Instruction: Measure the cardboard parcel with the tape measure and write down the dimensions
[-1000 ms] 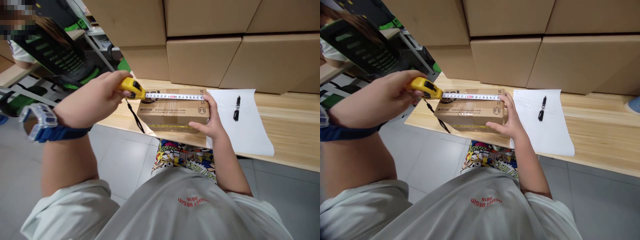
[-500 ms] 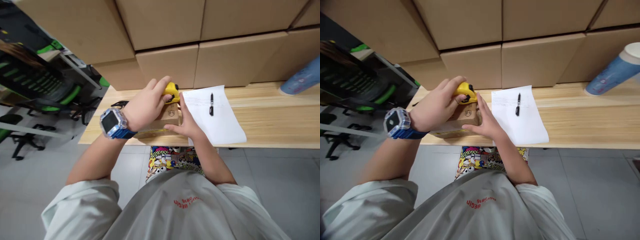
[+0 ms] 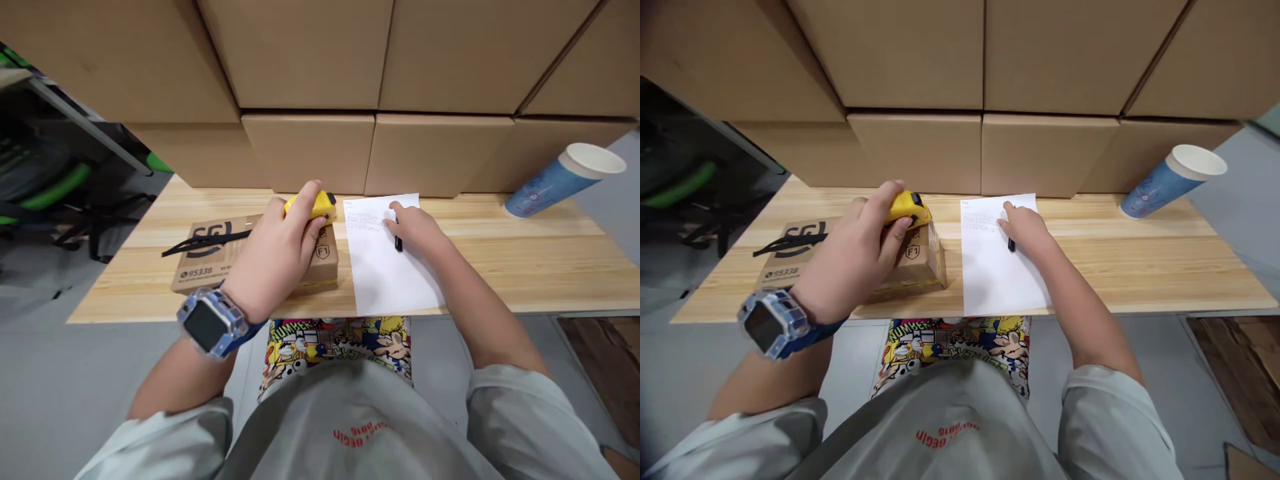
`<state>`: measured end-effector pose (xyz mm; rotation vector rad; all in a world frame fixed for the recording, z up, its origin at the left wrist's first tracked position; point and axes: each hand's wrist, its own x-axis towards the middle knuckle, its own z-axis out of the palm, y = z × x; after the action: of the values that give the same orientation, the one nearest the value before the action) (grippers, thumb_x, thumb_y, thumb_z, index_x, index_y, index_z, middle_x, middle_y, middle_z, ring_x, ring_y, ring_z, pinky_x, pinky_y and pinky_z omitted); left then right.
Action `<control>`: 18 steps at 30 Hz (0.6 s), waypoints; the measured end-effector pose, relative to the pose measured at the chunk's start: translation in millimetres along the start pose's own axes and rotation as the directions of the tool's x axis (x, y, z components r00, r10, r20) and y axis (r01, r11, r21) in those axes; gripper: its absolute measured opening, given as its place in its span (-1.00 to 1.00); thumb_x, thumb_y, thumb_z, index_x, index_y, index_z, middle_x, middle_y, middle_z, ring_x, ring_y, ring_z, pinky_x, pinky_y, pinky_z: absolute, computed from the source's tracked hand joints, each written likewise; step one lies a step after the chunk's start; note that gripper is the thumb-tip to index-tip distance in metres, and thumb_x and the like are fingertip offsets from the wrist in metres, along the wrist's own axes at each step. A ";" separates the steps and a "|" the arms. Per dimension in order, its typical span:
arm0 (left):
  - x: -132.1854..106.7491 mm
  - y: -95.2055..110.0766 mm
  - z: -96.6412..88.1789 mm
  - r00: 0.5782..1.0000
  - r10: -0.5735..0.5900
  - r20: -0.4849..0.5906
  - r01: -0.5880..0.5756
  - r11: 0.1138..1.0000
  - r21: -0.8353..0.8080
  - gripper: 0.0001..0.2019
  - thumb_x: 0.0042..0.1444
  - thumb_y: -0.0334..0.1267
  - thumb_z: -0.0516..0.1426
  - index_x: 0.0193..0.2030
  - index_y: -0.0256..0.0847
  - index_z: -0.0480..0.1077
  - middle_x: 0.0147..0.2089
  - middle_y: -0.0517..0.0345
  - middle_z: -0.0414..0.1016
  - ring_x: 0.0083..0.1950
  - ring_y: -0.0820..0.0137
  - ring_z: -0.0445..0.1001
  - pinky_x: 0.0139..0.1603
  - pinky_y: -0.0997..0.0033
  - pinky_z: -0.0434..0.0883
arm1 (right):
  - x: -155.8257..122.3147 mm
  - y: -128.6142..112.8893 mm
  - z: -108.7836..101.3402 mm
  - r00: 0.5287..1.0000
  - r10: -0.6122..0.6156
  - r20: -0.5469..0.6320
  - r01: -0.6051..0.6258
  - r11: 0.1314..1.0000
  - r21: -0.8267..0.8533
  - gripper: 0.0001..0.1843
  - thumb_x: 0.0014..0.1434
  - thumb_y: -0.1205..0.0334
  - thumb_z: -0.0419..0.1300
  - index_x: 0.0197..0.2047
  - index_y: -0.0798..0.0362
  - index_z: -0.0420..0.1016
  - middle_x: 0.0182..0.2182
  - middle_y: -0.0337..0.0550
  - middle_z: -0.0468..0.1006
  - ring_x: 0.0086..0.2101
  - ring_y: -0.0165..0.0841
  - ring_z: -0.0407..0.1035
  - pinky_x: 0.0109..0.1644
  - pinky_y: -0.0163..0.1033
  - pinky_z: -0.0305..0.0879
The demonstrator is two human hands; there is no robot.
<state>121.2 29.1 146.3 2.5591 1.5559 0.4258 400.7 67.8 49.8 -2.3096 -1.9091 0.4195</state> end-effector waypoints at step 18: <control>-14.3 -11.7 5.5 0.984 -0.008 -0.176 0.001 0.999 -0.041 -0.47 0.43 -0.08 -0.07 0.50 0.17 -0.05 0.32 0.06 0.40 0.24 0.15 0.50 0.22 0.18 0.47 | 25.7 27.2 15.9 0.987 -0.015 -0.159 0.158 0.234 0.959 -0.25 -0.03 -0.62 0.18 -0.61 -0.03 0.39 -0.86 -0.45 -0.05 -0.77 -0.55 -0.14 -0.61 -0.28 -0.08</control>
<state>106.7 22.2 135.7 2.5468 1.5896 0.6928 426.2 86.0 24.0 -1.2603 -1.0529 1.0595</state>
